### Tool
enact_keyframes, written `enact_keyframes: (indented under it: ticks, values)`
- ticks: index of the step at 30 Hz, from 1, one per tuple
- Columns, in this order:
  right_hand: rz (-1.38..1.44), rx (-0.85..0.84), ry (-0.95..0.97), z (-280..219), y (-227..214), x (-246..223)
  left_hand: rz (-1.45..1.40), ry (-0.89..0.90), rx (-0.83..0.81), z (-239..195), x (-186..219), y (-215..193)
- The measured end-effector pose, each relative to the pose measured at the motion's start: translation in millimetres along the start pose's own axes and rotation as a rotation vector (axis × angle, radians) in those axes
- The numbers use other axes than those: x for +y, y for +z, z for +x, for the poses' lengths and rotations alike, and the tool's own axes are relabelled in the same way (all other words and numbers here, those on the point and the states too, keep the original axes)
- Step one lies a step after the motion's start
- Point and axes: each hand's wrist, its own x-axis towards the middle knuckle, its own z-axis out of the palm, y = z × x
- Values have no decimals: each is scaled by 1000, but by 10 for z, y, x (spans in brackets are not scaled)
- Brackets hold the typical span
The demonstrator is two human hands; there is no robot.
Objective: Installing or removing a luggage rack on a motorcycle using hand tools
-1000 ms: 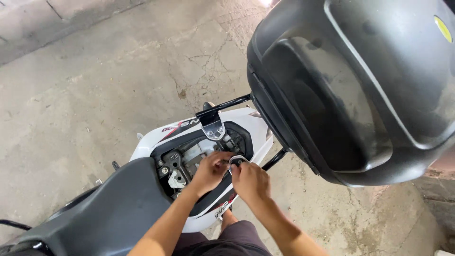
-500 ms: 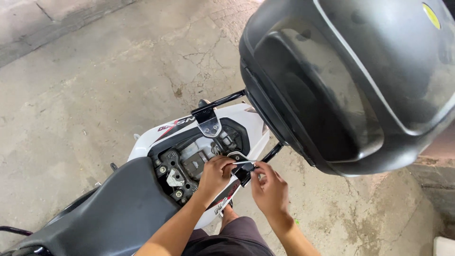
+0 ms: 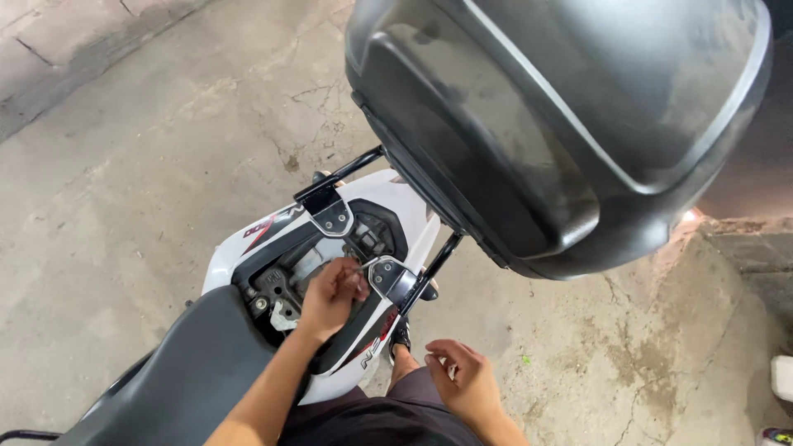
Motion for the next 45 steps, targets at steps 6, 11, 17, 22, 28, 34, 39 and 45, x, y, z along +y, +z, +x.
enact_keyframes:
  ticks: [6,11,17,22,28,34,39,45]
  values:
    - [387,-145,65,39,-68,-331,192,200,-248,-455,201,272]
    - [472,-24,297,-68,-171,-200,176,211,-318,-460,140,359]
    - [453,167,598,-217,-478,-69,888,249,-68,112,-232,362]
    - [377,178,621,-334,-547,56,1098,450,-135,301,-372,405]
    - [453,219,610,-446,-465,289,1055,367,48,265,-348,474]
    - [431,231,624,-453,-591,407,1063,168,-169,182,86,363]
    - [429,247,667,-374,-660,292,1186,372,-145,270,-306,363]
    - [447,216,634,-312,-615,261,1219,389,-111,276,-343,334]
